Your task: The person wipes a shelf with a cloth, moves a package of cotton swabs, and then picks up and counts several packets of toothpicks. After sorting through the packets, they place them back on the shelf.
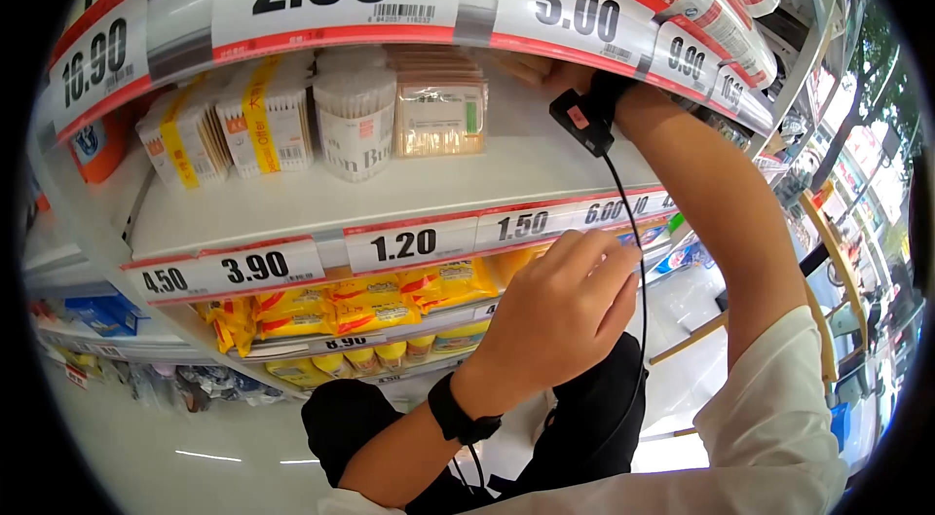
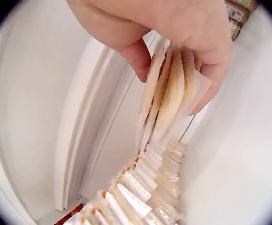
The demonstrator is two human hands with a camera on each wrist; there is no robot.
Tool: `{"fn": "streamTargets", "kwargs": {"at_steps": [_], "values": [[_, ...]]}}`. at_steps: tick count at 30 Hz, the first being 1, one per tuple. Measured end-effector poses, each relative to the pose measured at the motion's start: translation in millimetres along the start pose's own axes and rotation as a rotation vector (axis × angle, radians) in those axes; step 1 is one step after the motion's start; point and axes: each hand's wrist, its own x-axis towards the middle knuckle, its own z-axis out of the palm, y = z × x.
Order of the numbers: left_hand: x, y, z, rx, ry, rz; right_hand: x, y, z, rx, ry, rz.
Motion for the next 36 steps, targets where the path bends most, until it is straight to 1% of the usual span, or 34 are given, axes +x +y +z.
{"fn": "streamTargets", "kwargs": {"at_steps": [4, 8, 14, 21, 25, 27, 36], "values": [[3, -5, -14, 0.033, 0.015, 0.037, 16, -10, -6, -0.1, 0.09, -0.073], [6, -6, -19, -0.015, 0.084, 0.066, 24, -8, -10, -0.176, 0.138, -0.082], [8, -6, -15, -0.04, 0.114, 0.092, 32, 5, -10, -0.289, 0.174, -0.066], [10, -8, -13, 0.018, 0.125, 0.093, 30, -34, -32, -0.417, 0.244, -0.068], [11, -8, -15, 0.06, 0.151, 0.1, 33, -38, -34, -0.458, 0.245, -0.062], [11, -6, -17, 0.07, 0.124, 0.081, 34, -35, -31, -0.468, 0.24, -0.057], [10, -8, -15, 0.057, 0.151, 0.101, 34, -28, -8, -0.469, 0.187, -0.057]]}}
